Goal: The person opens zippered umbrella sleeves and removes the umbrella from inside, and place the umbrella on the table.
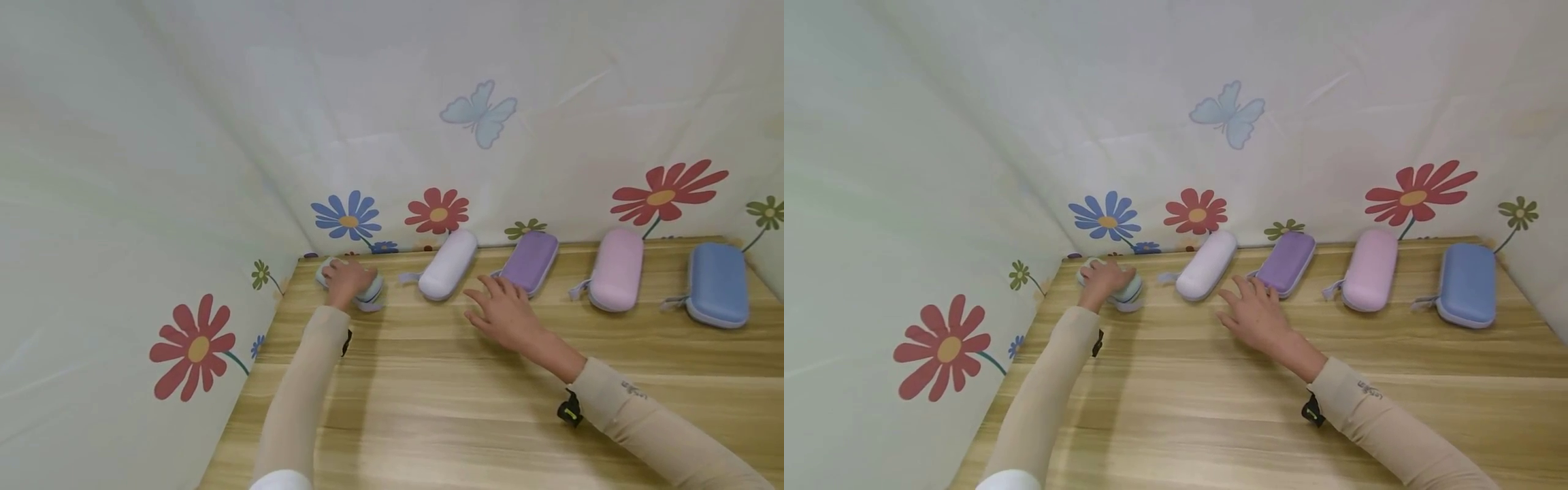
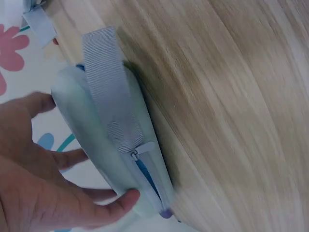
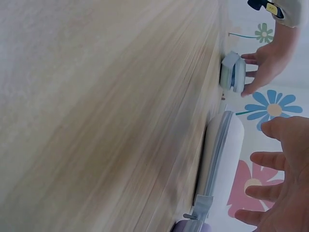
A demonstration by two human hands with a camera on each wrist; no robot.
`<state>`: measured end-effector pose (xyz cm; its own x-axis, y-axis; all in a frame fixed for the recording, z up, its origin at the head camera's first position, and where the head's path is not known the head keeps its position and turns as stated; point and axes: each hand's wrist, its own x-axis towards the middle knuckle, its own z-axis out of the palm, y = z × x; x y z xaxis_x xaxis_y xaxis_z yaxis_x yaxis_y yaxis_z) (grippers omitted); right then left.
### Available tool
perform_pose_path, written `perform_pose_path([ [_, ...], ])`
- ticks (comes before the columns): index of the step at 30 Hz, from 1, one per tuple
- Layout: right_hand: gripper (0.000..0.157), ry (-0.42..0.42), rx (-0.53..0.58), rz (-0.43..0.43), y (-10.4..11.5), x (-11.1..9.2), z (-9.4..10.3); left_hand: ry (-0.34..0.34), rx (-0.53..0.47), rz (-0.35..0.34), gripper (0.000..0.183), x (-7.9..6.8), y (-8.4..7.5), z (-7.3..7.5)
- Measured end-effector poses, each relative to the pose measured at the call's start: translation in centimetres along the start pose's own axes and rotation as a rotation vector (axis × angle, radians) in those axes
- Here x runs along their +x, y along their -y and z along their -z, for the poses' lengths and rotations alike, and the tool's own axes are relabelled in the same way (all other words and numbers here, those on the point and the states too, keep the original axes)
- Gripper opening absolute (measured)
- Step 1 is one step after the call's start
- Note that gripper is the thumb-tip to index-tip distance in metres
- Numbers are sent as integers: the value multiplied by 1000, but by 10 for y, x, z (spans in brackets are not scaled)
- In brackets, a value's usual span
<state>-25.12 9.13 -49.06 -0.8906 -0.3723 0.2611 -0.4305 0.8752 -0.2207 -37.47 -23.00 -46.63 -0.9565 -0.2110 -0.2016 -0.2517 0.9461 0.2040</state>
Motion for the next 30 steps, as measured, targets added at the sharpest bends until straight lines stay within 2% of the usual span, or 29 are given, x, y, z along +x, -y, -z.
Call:
perform_pose_path([
  [3, 48, -3, -2, -1, 0, 0, 1, 4, 16, -98, 76, 3, 6, 3],
  [9, 48, -2, -3, 6, 1, -1, 3, -25, 3, -331, 50, 12, 28, 0],
  [12, 48, -5, 0, 6, 1, -2, 2, -41, 11, -439, 46, 17, 37, -4],
  [15, 47, -7, 3, 5, 1, -2, 1, -49, 24, -517, 44, 21, 44, -7],
  [20, 47, 3, -3, 10, 1, -1, 1, -49, 17, -548, 41, 24, 48, -8],
  [23, 47, 5, -1, 9, 2, -1, 3, -46, 17, -530, 42, 24, 48, -9],
  [27, 48, 13, 23, 5, 8, 2, 5, -41, 1, -471, 44, 20, 47, -10],
  [30, 47, 16, 38, 10, 14, 9, 6, -40, -4, -461, 45, 17, 45, -12],
])
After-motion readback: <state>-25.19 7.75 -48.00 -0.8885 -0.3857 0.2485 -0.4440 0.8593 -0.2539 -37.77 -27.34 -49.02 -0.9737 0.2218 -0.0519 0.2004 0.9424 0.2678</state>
